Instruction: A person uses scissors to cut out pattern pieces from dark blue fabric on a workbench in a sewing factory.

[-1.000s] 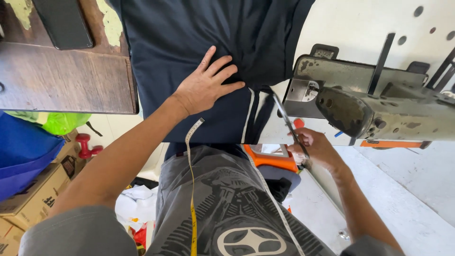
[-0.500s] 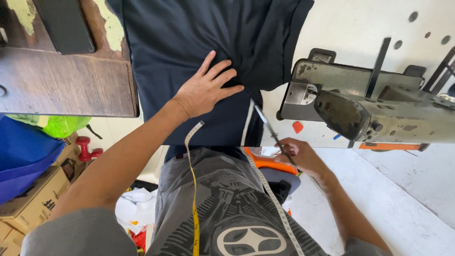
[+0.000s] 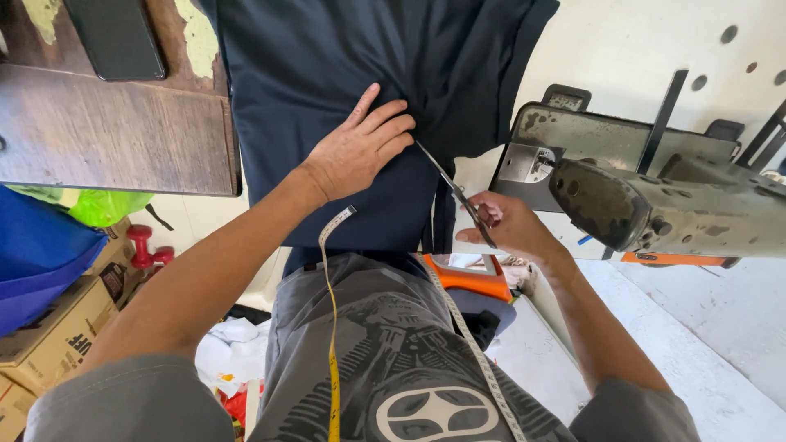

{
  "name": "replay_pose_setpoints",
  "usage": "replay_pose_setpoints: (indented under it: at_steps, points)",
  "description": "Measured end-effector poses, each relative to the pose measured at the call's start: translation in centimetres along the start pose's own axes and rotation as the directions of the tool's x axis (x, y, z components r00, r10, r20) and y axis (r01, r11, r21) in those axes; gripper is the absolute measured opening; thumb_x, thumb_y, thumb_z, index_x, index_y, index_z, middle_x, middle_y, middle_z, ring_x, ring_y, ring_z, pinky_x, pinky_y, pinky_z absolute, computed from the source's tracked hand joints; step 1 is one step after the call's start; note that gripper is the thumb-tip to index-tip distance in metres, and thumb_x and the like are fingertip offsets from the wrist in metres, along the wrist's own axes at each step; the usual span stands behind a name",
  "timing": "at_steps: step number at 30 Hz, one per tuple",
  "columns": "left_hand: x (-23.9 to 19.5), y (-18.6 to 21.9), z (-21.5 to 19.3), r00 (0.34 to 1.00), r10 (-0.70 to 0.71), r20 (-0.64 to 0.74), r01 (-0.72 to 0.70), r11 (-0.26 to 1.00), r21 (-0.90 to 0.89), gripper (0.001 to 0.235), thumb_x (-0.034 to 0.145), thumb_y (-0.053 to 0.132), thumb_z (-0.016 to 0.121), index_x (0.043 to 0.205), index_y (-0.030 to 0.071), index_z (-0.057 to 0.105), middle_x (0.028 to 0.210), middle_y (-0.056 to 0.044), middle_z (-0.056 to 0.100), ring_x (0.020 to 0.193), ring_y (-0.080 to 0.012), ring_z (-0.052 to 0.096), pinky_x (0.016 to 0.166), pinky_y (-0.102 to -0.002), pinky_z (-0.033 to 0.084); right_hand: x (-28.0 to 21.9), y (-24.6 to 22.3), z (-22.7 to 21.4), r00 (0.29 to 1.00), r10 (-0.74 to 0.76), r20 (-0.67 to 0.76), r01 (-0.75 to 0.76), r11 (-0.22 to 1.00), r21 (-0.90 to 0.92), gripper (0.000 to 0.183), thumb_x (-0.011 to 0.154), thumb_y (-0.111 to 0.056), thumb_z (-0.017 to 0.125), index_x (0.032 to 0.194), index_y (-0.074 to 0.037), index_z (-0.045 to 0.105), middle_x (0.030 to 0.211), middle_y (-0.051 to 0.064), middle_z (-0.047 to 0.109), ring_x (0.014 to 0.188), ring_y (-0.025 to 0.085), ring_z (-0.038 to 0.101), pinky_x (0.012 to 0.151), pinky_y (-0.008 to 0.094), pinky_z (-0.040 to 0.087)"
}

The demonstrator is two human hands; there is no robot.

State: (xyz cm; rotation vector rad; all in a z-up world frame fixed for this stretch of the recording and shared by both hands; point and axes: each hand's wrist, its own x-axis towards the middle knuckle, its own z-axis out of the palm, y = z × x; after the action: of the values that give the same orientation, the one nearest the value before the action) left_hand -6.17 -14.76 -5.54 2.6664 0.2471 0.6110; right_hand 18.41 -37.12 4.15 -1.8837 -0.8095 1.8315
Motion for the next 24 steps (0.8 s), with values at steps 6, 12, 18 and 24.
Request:
replay_pose_setpoints:
  at_steps: [6, 12, 18, 24]
  points:
    - [0.0, 0.0, 0.2, 0.999, -0.025, -0.035, 0.023, 0.999, -0.050, 0.017, 0.112, 0.016, 0.044, 0.112, 0.010, 0.059, 0.135, -0.009, 0.058, 0.145, -0.0318, 0.045, 0.127, -0.061, 0.020, 1.1, -1.9, 0.5, 1.000, 0.003, 0.011, -0.003, 1.000, -0.023, 0.059, 0.073, -0.023, 0.095, 0.118, 0.004, 0.068, 0.072, 0.008, 0.061, 0.063, 0.017, 0.057, 0.058, 0.030, 0.042]
    - [1.0, -0.9, -1.8, 0.996, -0.079, -0.034, 0.071, 0.979, -0.191, 0.009, 0.106, 0.010, 0.048, 0.104, 0.007, 0.057, 0.137, -0.010, 0.056, 0.140, -0.0314, 0.048, 0.127, -0.057, 0.024, 0.9, -3.7, 2.3, 0.993, 0.117, -0.031, -0.118, 0.993, -0.018, 0.044, 0.077, -0.017, 0.093, 0.111, 0.002, 0.073, 0.065, 0.011, 0.058, 0.056, 0.020, 0.055, 0.056, 0.031, 0.041]
    - [5.9, -6.3, -5.9, 0.987, -0.157, -0.039, 0.149, 0.977, -0.155, 0.024, 0.096, 0.000, 0.062, 0.119, -0.007, 0.067, 0.131, -0.027, 0.057, 0.127, -0.0448, 0.054, 0.122, -0.060, 0.027, 0.7, -4.5, 4.2, 0.981, 0.163, -0.107, -0.174, 0.979, -0.104, 0.038, 0.079, -0.040, 0.085, 0.101, -0.011, 0.073, 0.060, -0.005, 0.035, 0.054, 0.011, 0.036, 0.050, 0.026, 0.030]
    - [7.7, -8.6, -6.6, 0.944, -0.248, 0.219, 0.225, 0.966, 0.123, 0.056, 0.115, 0.037, 0.059, 0.159, 0.002, 0.054, 0.163, -0.026, 0.033, 0.149, -0.0428, 0.028, 0.118, -0.066, 0.018, 2.1, -11.1, 4.9, 0.921, 0.375, -0.102, -0.388, 0.896, -0.213, 0.055, 0.075, -0.047, 0.085, 0.115, -0.012, 0.069, 0.066, 0.000, 0.045, 0.059, 0.013, 0.037, 0.053, 0.030, 0.034]
